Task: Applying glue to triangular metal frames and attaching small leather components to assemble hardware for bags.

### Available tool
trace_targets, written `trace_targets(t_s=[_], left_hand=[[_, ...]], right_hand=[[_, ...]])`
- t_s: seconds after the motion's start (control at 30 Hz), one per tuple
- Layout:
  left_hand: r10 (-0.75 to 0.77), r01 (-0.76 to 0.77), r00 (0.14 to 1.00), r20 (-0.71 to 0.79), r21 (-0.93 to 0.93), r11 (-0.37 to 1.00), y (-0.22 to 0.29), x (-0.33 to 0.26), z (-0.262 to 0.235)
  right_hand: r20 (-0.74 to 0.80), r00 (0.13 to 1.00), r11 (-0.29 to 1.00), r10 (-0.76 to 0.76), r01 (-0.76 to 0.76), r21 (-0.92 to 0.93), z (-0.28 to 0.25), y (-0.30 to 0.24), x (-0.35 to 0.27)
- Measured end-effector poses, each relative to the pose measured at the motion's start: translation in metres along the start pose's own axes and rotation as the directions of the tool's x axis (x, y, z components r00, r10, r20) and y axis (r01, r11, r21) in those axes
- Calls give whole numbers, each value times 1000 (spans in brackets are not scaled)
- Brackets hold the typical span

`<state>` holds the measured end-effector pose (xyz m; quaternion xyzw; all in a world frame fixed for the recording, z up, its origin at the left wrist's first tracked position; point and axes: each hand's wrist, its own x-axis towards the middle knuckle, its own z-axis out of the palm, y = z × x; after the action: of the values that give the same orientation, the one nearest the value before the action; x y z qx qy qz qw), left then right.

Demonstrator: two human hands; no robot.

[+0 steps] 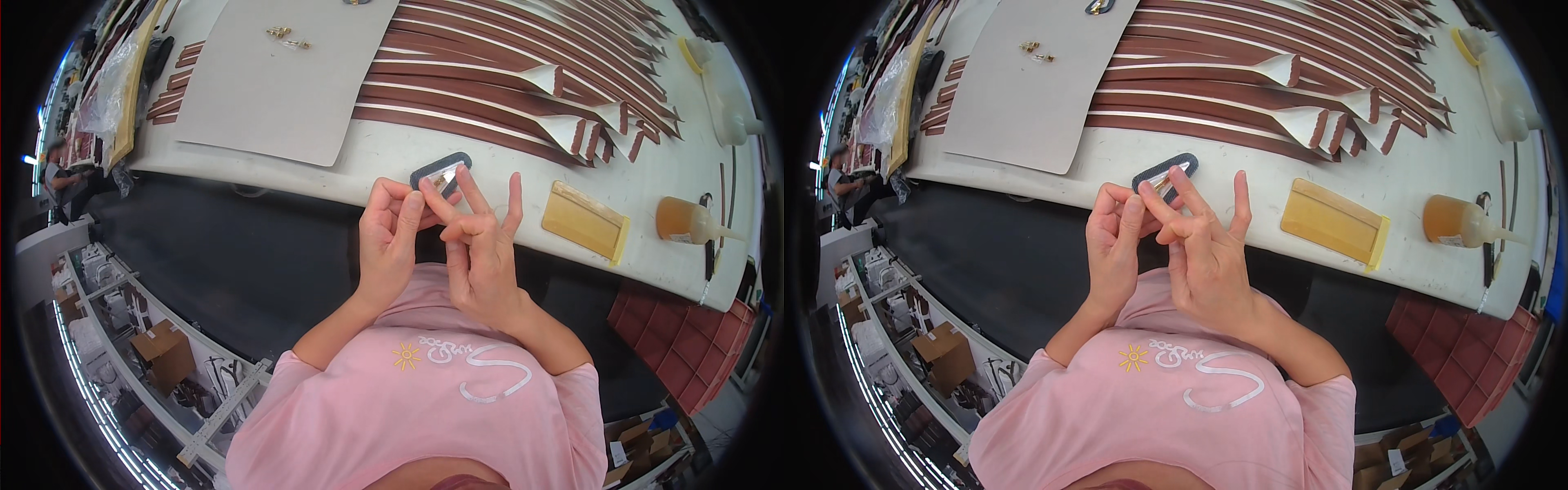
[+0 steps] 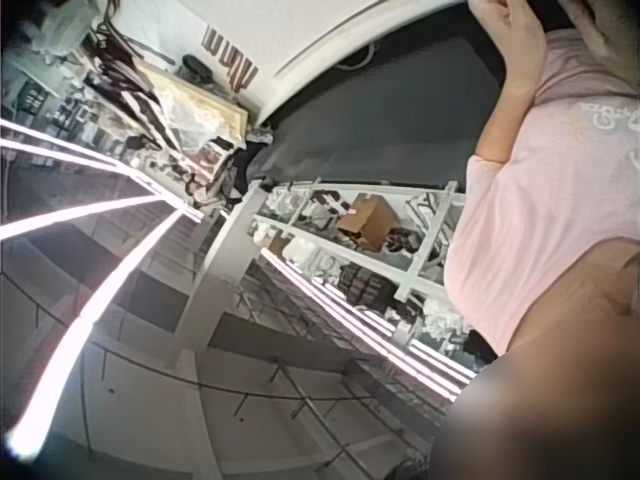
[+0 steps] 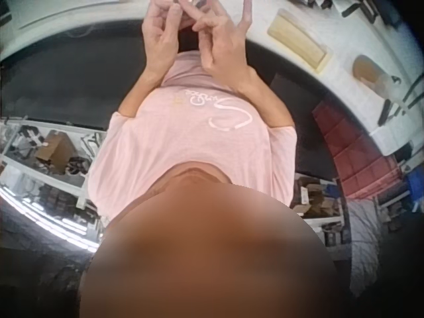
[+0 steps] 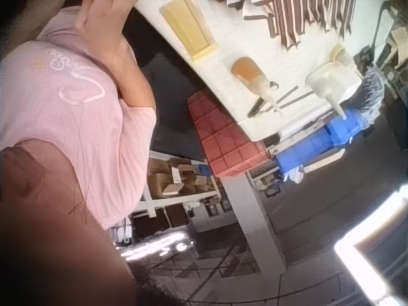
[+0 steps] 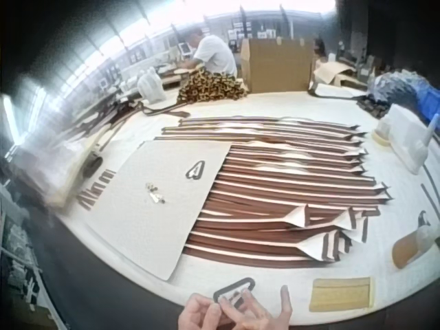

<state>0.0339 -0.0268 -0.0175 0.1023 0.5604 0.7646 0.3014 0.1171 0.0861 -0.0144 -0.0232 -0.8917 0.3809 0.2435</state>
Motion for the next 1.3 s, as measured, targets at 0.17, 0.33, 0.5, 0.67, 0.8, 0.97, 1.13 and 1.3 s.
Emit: trace_targets(t_s=[0.17, 0.33, 0.5, 0.67, 0.8, 0.97, 1.13, 1.3], left_hand=[[-31, 31, 1000, 6, 2, 1000, -4, -1, -8], [-4, 4, 1000, 15, 2, 1000, 2, 0, -1], [3, -2, 1000, 25, -32, 999, -2, 1, -3], [-17, 19, 999, 27, -49, 999, 0, 2, -3], [-22, 24, 998, 66, -33, 999, 3, 2, -6], [-13, 17, 995, 103, -44, 999, 7, 2, -10], [-13, -6, 986, 168, 115, 993, 18, 6, -15], [-23, -41, 972, 233, 267, 963, 25, 15, -20]], right_hand=[[-32, 999, 999, 11, -12, -42, -6, 3, 0], [38, 999, 999, 30, -29, -13, -2, -4, -1], [-15, 1000, 996, 25, -24, 83, -4, 0, -2], [-150, 987, 994, 59, -44, 101, -25, 10, -5], [-363, 929, 996, 68, -83, -28, -52, 15, -16], [-602, 787, 972, 134, -224, -76, -84, 32, -42], [-736, 651, 923, 187, -373, -95, -111, 52, -80], [-791, 551, 848, 264, -523, -82, -120, 68, -107]])
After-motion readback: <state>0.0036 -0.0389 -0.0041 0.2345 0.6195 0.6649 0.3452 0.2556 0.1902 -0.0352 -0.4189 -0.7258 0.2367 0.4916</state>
